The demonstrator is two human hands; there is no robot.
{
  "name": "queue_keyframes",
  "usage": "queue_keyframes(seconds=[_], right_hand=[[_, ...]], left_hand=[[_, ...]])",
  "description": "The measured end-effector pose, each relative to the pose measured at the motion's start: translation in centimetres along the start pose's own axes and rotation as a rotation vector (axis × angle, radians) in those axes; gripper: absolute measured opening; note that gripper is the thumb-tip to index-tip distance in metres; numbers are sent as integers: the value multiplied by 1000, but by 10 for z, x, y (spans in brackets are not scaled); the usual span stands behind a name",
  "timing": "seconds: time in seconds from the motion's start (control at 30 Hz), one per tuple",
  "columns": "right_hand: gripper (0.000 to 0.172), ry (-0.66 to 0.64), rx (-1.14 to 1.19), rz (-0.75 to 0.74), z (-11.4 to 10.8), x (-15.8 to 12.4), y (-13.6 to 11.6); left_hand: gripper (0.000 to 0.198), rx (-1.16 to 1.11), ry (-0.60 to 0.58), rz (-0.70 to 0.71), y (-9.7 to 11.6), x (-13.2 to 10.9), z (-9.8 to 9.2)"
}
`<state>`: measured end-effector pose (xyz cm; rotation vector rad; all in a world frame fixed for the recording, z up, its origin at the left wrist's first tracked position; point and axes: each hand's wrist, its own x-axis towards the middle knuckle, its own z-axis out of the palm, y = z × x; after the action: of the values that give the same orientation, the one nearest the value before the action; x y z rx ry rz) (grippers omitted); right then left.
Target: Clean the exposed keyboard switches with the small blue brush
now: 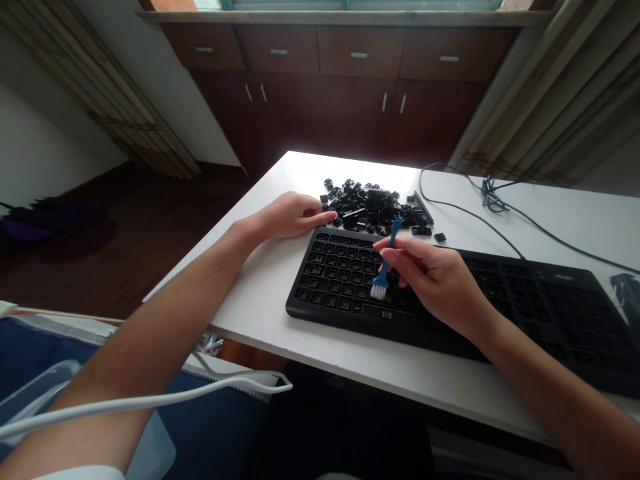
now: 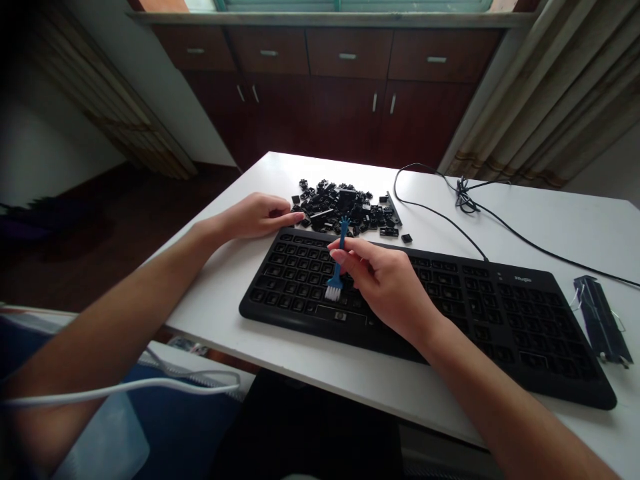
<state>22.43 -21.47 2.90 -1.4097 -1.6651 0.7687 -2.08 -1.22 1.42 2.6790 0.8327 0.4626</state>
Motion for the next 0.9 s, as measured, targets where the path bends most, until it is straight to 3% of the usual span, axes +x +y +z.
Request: queue_keyframes(seconds=[0.3, 0.9], right_hand=[[21, 27, -80, -33, 2, -1, 0], [22, 64, -184, -111, 2, -2, -2]], left_hand=[[51, -1, 16, 13, 0, 0, 1], [51, 2, 5, 7, 1, 0, 0]])
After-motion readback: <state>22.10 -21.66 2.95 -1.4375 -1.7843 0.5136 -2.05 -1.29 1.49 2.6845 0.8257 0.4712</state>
